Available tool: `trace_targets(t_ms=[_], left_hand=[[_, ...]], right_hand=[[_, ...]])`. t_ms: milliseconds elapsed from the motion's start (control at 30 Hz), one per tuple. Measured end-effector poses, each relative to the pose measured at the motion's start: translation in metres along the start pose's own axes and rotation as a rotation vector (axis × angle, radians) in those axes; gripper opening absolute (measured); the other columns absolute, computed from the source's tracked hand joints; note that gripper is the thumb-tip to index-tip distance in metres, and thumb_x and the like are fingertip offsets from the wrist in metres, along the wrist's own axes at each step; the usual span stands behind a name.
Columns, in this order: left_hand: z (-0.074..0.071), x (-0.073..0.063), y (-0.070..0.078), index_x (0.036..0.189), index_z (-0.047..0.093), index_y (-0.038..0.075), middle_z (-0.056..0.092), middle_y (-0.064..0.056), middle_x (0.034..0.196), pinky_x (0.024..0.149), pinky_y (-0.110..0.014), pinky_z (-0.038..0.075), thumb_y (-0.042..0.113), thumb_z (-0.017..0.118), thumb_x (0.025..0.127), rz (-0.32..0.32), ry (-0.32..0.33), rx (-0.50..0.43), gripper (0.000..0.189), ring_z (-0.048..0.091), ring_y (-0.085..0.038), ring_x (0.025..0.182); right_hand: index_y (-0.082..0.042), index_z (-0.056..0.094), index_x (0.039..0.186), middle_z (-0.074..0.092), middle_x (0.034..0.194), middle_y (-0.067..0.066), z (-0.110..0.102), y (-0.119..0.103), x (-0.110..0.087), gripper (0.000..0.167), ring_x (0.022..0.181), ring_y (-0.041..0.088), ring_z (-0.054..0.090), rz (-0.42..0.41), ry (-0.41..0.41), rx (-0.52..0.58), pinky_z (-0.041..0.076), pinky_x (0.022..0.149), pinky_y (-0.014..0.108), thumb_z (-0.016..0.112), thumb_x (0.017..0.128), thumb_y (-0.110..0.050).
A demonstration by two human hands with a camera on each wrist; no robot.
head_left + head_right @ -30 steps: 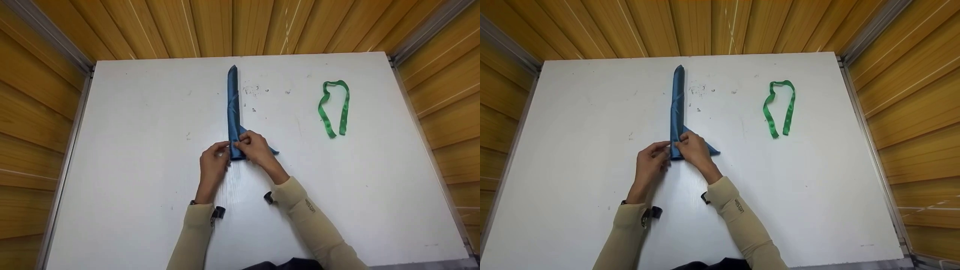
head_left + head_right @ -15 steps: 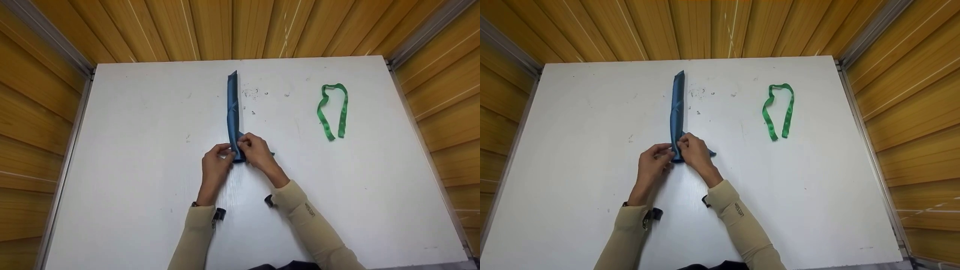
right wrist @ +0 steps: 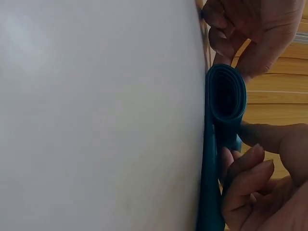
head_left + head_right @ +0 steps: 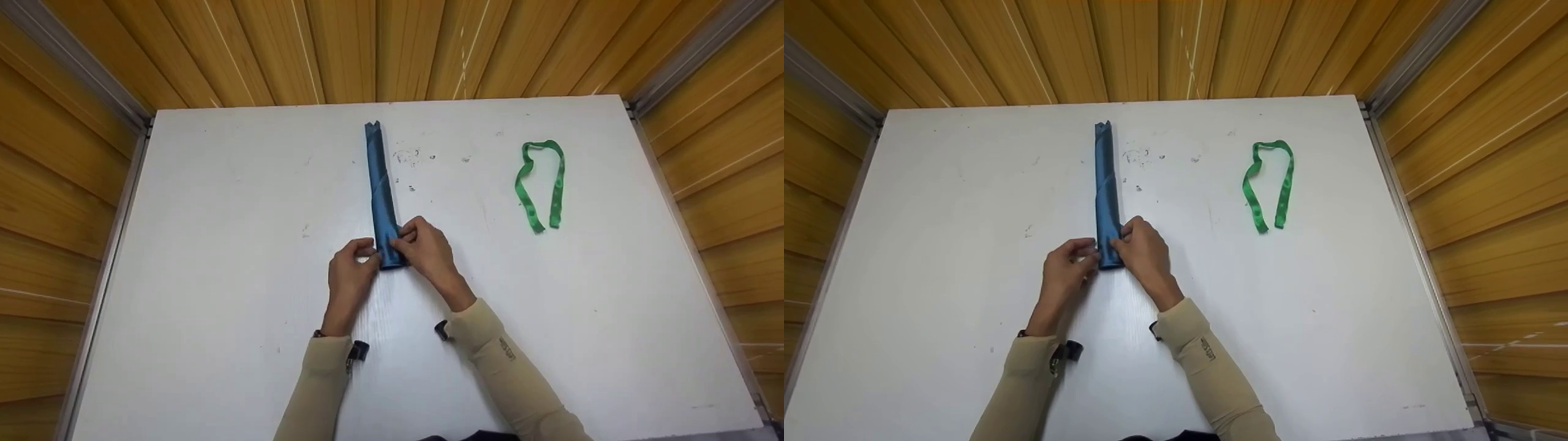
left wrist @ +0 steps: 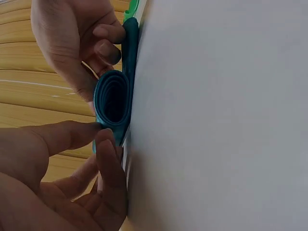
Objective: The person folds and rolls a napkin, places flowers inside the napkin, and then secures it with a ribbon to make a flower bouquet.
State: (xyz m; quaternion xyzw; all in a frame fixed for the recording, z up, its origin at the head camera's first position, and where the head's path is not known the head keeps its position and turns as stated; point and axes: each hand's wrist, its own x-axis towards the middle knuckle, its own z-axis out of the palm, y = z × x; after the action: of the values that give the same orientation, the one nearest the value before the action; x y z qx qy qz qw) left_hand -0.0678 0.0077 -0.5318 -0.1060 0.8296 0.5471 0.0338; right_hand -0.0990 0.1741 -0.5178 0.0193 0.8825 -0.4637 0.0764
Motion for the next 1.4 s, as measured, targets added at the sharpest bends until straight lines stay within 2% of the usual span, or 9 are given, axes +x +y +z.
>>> trace_targets(t_ms=[100,267,433,633,733,933,1067,1233,1400], left_hand=[[-0.0006,-0.0006,0.0008,0.122,0.077,0.006,0.079,-0.004,0.098,0.077,-0.035,0.052,0.010,0.075,0.091,0.003,-0.024,-0.014,0.032,0.070,-0.021,0.088],[-0.0002,-0.0001,0.0009,0.122,0.078,0.005,0.078,-0.006,0.098,0.066,-0.028,0.050,0.006,0.075,0.093,0.041,-0.034,-0.076,0.030,0.066,-0.016,0.074],[0.0014,0.0009,0.0003,0.120,0.079,0.005,0.076,-0.005,0.098,0.067,-0.029,0.049,0.004,0.076,0.093,0.086,-0.014,-0.081,0.028,0.064,-0.017,0.077],[0.0020,0.0001,0.0019,0.120,0.079,0.006,0.077,-0.003,0.098,0.084,-0.038,0.051,0.007,0.075,0.091,0.036,0.015,0.000,0.029,0.068,-0.022,0.096],[0.0017,0.0000,0.0029,0.121,0.078,0.007,0.078,-0.002,0.097,0.081,-0.037,0.051,0.010,0.074,0.091,-0.013,-0.003,0.006,0.030,0.069,-0.021,0.092],[0.0023,0.0002,0.0027,0.120,0.078,0.004,0.078,-0.003,0.093,0.064,-0.027,0.050,0.010,0.074,0.092,0.021,-0.045,-0.056,0.029,0.067,-0.016,0.070],[0.0030,0.0004,0.0010,0.119,0.078,0.005,0.077,-0.003,0.095,0.063,-0.026,0.050,0.011,0.076,0.093,0.078,-0.024,-0.115,0.027,0.066,-0.014,0.071],[0.0029,-0.0001,-0.0024,0.120,0.078,0.004,0.076,-0.005,0.097,0.062,-0.026,0.050,0.007,0.073,0.093,0.103,-0.016,-0.154,0.028,0.065,-0.014,0.071],[0.0031,-0.0007,-0.0030,0.122,0.078,0.005,0.076,-0.005,0.097,0.057,-0.025,0.050,0.004,0.073,0.093,0.063,-0.034,-0.147,0.029,0.064,-0.014,0.064]], right_hand=[[-0.004,0.068,0.106,0.071,0.087,0.004,0.0003,-0.0006,-0.0016,0.015,0.077,0.016,0.066,-0.015,-0.010,-0.001,0.052,0.068,0.032,0.078,0.098,-0.012],[-0.005,0.071,0.103,0.069,0.082,0.003,0.0028,-0.0009,-0.0026,0.015,0.057,0.012,0.057,-0.025,-0.080,0.112,0.047,0.052,0.027,0.073,0.103,-0.020],[-0.003,0.069,0.102,0.069,0.079,0.003,0.0031,0.0002,-0.0020,0.020,0.048,0.011,0.053,-0.013,-0.098,0.164,0.045,0.046,0.025,0.074,0.103,-0.023],[-0.003,0.068,0.107,0.070,0.085,0.003,-0.0006,0.0005,-0.0024,0.023,0.065,0.014,0.060,0.023,-0.029,0.010,0.048,0.061,0.029,0.080,0.097,-0.019],[-0.005,0.067,0.107,0.070,0.088,0.003,-0.0029,0.0000,-0.0026,0.026,0.076,0.016,0.063,0.039,0.012,-0.037,0.049,0.070,0.032,0.084,0.094,-0.020],[-0.003,0.070,0.107,0.069,0.083,0.005,-0.0036,0.0004,-0.0016,0.017,0.058,0.014,0.058,0.025,-0.067,0.077,0.046,0.053,0.027,0.076,0.100,-0.017],[-0.002,0.071,0.111,0.072,0.085,0.006,-0.0032,-0.0006,-0.0004,0.024,0.050,0.014,0.054,0.036,-0.142,0.181,0.043,0.046,0.026,0.073,0.102,-0.024],[0.000,0.072,0.115,0.074,0.093,0.006,-0.0032,-0.0002,0.0010,0.024,0.059,0.012,0.056,0.027,-0.168,0.201,0.044,0.053,0.025,0.075,0.100,-0.018],[0.001,0.075,0.117,0.073,0.090,0.006,-0.0032,0.0015,0.0016,0.021,0.076,0.014,0.061,-0.033,-0.084,0.079,0.048,0.068,0.029,0.074,0.099,-0.010]])
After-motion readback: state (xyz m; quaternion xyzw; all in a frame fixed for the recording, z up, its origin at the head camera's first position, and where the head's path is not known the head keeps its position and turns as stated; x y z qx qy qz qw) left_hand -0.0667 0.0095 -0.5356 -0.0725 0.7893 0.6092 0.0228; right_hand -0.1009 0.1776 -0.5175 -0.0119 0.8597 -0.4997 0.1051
